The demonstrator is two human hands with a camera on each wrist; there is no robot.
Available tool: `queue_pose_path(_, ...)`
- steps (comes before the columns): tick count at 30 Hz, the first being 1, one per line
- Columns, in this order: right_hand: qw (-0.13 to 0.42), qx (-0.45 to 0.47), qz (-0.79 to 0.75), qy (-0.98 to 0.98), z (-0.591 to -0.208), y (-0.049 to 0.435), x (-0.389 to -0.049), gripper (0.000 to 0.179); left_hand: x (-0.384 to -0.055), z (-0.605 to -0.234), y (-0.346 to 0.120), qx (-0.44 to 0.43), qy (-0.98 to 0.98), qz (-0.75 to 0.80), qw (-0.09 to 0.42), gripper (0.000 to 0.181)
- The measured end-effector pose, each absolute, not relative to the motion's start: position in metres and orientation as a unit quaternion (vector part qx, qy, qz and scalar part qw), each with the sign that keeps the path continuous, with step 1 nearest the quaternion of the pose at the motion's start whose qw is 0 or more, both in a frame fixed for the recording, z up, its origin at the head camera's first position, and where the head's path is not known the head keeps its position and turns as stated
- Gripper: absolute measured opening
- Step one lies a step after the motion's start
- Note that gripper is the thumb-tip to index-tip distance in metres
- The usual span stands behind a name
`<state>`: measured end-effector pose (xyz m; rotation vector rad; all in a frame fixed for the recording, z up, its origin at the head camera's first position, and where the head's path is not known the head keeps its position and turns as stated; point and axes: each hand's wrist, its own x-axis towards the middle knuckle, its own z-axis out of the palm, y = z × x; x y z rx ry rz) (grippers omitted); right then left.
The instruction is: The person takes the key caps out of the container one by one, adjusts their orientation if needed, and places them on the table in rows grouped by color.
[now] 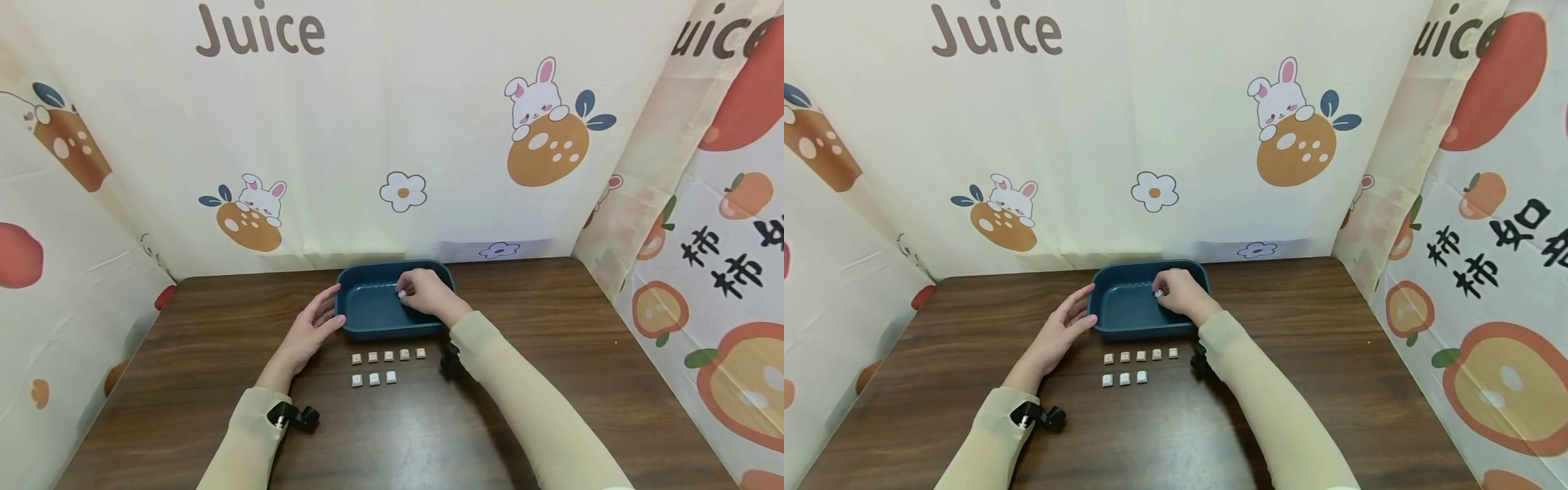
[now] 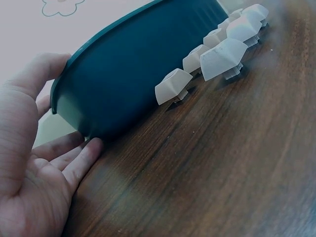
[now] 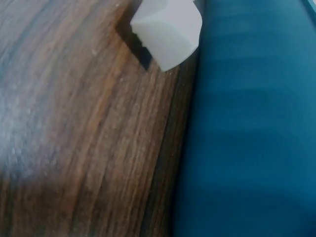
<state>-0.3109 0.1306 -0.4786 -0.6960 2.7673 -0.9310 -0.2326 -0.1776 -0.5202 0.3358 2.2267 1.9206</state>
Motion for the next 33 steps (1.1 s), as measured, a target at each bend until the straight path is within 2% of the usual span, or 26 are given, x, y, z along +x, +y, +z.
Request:
queue_pose_path(8, 0.054, -0.222, -0.343, 0.911, -0.4778, 0.1322, -0.3107, 0.02, -0.2325, -0.5202, -0.1771, 0.112, 0.748, 0.648, 0.093, 0.07)
queue_pose_path(33, 0.044, -0.228, -0.356, 0.905, -0.4763, 0.1338, -0.3099, 0.015, -0.2317, -0.5187, -0.1767, 0.11, 0.749, 0.647, 0.094, 0.07)
